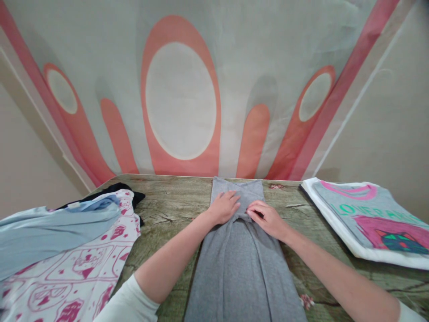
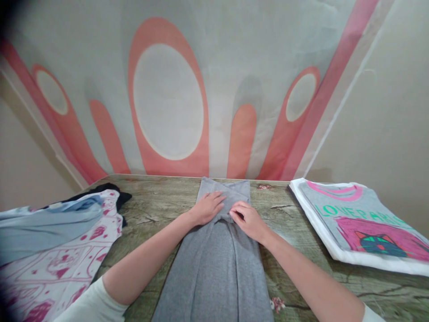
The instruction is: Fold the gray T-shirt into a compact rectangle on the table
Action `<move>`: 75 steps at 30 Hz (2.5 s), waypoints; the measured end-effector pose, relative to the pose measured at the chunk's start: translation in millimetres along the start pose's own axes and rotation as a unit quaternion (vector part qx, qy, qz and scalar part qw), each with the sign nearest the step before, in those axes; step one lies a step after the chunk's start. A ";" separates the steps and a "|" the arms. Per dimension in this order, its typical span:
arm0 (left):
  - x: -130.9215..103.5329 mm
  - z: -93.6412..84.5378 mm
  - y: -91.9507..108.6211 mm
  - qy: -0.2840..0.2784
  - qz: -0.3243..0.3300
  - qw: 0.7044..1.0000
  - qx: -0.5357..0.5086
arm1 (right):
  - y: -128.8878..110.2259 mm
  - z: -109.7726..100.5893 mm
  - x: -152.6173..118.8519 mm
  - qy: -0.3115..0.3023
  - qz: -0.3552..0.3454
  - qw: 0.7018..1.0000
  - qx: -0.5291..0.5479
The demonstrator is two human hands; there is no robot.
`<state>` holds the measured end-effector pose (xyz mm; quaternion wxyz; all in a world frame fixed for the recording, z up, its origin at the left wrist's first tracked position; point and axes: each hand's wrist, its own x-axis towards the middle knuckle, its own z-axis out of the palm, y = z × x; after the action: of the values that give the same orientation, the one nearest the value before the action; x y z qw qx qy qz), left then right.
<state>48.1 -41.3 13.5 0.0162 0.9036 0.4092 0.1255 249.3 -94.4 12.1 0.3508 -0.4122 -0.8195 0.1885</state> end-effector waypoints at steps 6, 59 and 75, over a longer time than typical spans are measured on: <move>-1.7 11.2 -1.6 -0.003 0.010 1.000 0.006 | 3.3 -2.9 -0.5 0.000 0.005 1.000 0.001; -91.0 -54.4 95.9 -0.089 -0.228 0.969 -0.044 | 73.5 2.7 26.4 0.178 0.178 0.954 -0.163; -130.3 -41.8 45.4 -0.033 -0.059 0.997 -0.039 | -31.5 6.8 -10.4 0.014 0.076 0.996 -0.048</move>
<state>-11.1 -171.4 32.1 0.0722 0.8803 0.4557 0.1107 231.5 -121.5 22.0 0.3267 -0.4920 -0.7891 0.1689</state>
